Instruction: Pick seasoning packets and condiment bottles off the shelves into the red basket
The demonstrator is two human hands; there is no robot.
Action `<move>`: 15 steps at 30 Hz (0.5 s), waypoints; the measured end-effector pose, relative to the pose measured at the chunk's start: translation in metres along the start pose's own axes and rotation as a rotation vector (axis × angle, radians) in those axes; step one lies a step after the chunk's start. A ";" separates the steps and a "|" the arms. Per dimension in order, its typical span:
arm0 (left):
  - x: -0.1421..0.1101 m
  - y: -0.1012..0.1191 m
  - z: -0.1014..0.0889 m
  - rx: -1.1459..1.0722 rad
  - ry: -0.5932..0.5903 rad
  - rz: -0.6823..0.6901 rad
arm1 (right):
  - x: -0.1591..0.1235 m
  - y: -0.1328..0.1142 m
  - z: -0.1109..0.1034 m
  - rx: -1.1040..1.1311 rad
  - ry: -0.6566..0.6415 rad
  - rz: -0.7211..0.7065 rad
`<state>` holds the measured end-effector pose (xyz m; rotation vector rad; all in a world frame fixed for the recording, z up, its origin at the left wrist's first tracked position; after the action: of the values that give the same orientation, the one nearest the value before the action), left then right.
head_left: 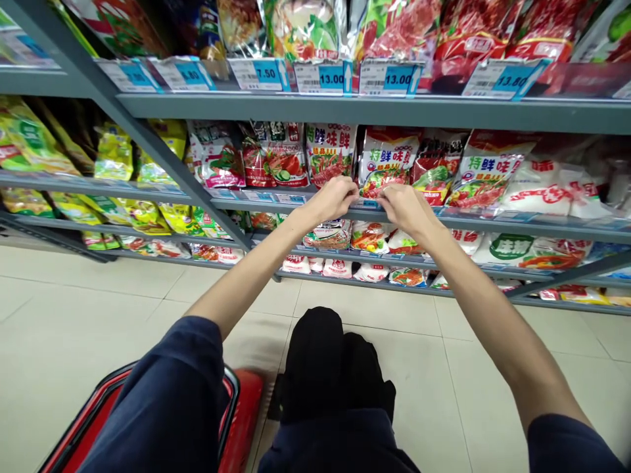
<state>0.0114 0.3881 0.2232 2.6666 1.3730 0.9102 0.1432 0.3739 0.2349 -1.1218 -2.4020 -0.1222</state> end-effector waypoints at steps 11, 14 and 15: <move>0.008 0.022 0.008 0.004 0.011 0.034 | -0.014 0.021 -0.008 0.055 0.028 0.032; 0.008 0.023 0.010 0.002 -0.008 0.054 | -0.016 0.023 -0.007 0.039 0.034 0.061; 0.009 0.023 0.011 0.002 -0.019 0.056 | -0.016 0.023 -0.007 0.035 0.036 0.068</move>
<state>0.0382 0.3832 0.2241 2.7206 1.3025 0.8860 0.1718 0.3760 0.2304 -1.1735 -2.3228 -0.0764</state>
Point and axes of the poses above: each hand's wrist, its own x-axis towards the middle knuckle, its own z-axis out of the palm, y = z × x, the point moved 9 cm from there along x, towards the middle knuckle, and after that the axes turned 8 degrees about y, right-handed, at the moved point
